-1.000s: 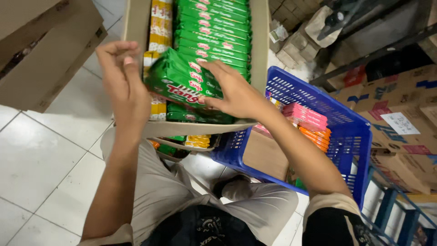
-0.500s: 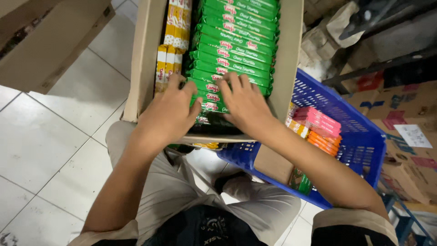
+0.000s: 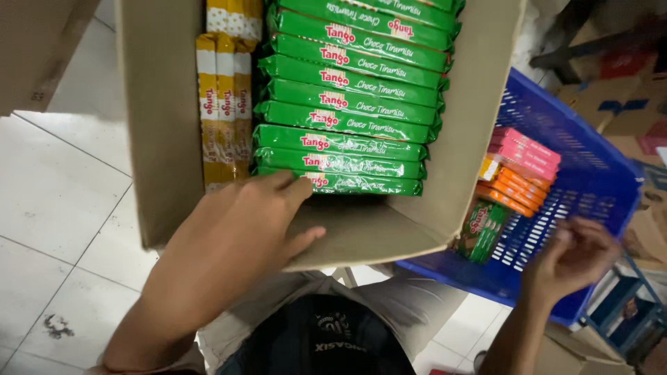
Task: The person transfers stacks of packaged snacks from a blue basket into a cardboard box. They handle green, pink, orange, and yellow snack packs, arranging them in layers inside the box.
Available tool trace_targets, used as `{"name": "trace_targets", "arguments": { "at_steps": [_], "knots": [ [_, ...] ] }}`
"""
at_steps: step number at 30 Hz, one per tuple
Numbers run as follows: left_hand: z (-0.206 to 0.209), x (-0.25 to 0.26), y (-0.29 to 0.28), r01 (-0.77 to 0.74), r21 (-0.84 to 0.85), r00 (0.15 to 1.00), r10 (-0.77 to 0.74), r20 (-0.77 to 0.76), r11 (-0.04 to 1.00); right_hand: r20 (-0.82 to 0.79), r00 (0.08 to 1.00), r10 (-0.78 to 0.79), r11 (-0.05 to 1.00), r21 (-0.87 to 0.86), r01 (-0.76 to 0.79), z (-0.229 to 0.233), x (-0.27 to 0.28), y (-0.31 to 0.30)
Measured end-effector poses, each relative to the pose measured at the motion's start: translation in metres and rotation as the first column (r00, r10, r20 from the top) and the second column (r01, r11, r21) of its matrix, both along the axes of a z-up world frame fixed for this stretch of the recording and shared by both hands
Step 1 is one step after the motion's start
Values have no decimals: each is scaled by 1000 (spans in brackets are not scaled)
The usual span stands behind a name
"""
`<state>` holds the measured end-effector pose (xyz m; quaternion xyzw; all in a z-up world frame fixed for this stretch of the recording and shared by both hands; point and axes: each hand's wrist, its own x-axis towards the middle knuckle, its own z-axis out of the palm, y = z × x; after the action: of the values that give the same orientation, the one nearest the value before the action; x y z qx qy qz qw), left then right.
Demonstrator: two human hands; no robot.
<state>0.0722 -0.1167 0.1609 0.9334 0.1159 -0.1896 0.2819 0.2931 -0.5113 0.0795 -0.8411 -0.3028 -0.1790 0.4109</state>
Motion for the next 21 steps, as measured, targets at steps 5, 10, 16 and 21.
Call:
{"name": "trace_targets", "arguments": {
  "at_steps": [5,10,16,21],
  "knots": [
    [-9,-2,-2,20,73,998,-15,-67,997,-445,836,-321,790,-613,-23,-107,23,-165],
    [-11,-2,-1,-6,-15,995,5,-102,1000,-686,473,-552,535,-727,-430,-171,25,-203],
    [-2,3,2,92,-61,983,-101,-154,994,-771,358,-527,613,-636,-468,-156,54,-161],
    [-13,-7,-13,281,-231,960,-275,61,931,-616,414,-670,435,-778,-454,-163,121,-210]
  ]
}}
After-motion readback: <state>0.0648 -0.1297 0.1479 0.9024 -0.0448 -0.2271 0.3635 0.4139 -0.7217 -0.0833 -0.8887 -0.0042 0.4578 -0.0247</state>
